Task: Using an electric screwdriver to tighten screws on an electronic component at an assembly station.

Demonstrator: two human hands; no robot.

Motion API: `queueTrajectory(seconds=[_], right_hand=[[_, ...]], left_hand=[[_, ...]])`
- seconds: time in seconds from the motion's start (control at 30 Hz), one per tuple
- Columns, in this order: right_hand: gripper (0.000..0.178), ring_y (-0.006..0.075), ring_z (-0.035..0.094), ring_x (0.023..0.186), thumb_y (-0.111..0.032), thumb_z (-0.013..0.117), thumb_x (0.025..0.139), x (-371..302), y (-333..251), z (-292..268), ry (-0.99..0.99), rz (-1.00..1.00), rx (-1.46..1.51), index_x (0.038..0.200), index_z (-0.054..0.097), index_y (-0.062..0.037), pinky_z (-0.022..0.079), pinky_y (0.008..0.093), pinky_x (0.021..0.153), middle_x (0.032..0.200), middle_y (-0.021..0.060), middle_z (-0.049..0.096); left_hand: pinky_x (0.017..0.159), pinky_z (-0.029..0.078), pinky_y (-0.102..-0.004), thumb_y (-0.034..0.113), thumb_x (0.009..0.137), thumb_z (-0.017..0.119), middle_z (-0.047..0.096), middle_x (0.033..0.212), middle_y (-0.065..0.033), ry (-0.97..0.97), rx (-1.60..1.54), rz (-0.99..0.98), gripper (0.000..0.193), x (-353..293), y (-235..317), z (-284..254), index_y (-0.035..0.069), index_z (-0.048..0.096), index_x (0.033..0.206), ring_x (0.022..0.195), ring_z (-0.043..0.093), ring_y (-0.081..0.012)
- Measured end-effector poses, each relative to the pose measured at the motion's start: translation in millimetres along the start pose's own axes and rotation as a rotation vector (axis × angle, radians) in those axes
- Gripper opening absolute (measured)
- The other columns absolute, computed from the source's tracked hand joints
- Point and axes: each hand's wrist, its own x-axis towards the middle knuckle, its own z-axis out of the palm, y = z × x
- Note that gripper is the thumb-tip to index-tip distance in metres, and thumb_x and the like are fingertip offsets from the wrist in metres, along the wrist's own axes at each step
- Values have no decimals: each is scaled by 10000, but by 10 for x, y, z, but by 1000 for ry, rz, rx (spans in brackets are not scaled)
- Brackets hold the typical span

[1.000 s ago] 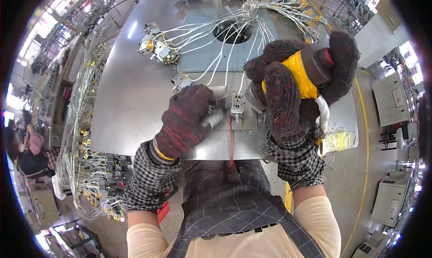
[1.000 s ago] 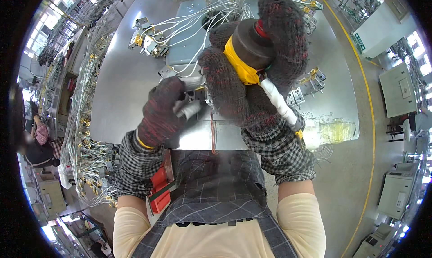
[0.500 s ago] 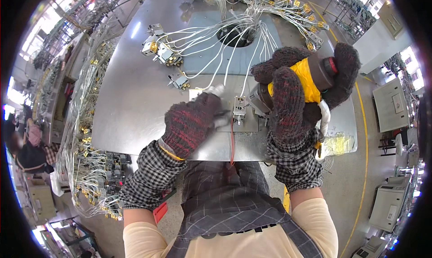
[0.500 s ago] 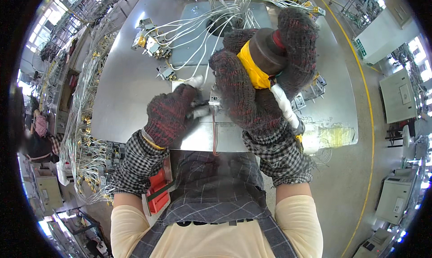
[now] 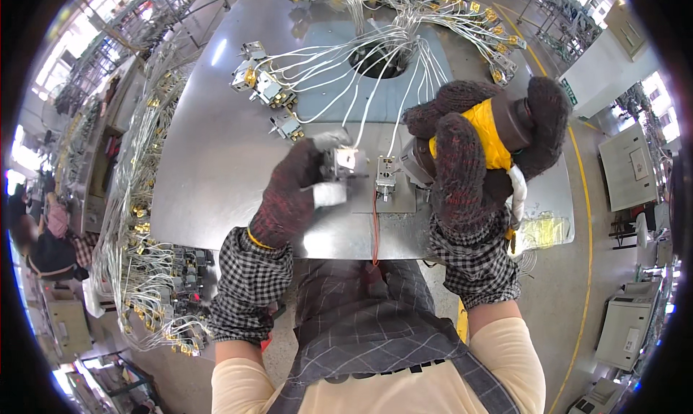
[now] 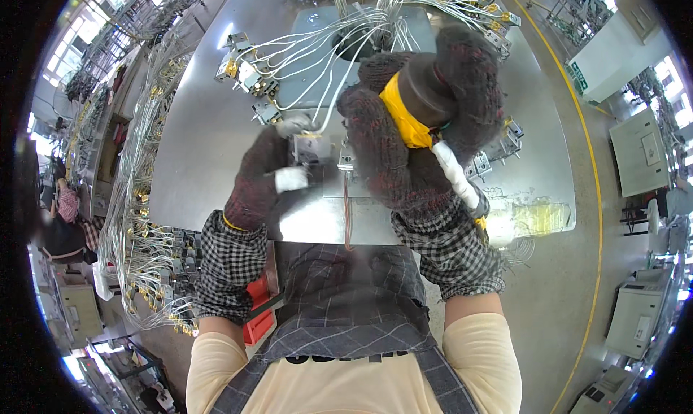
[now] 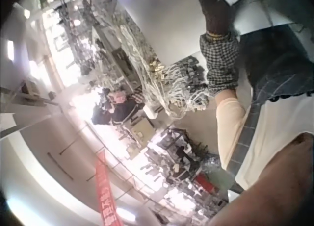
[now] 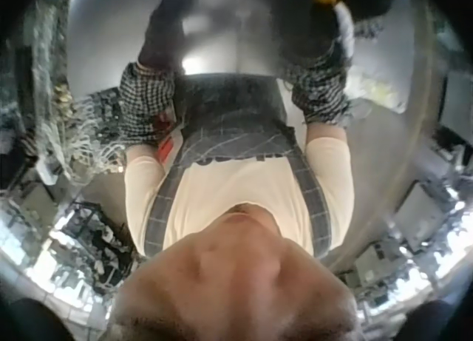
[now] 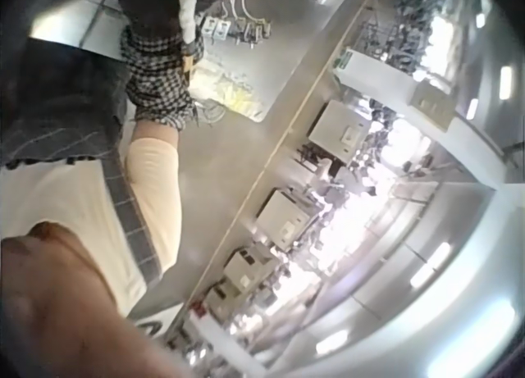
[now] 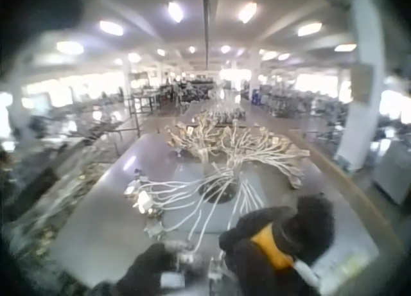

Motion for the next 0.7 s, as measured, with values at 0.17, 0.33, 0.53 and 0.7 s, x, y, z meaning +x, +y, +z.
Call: queueTrajectory(seconds=[0.17,0.33,0.53,0.7], right_hand=[[701,305,675,888,-21,679,868,109,-33,110,69,-122,232,1453,310,-133,608,486,728,1086,208,623],[704,293,681,798,-83,665,885,121,-5,90,76,-189,74,1467,271,-124,613,449,675,1027,210,636],[683,258,658,614,-129,589,910,307,-195,-25,259,-129,181,1464,190,-105,589,402,582,867,190,660],[645,353,687,726,-215,580,926,274,-195,-113,232,-167,219,1448,226,-77,592,455,636,974,248,641]], left_hand=[[943,506,-341,122,790,778,545,1313,-126,-50,-41,242,714,69,-69,62,19,402,1388,1151,582,-224],[855,535,-351,211,762,803,619,1207,-115,-33,462,92,651,24,101,83,22,510,1313,1018,644,-209],[747,527,-333,340,831,748,686,977,-128,30,903,369,586,187,191,380,36,553,1293,855,686,-222],[717,549,-373,242,778,773,684,904,-126,51,820,174,446,212,183,340,82,596,1155,823,696,-255]])
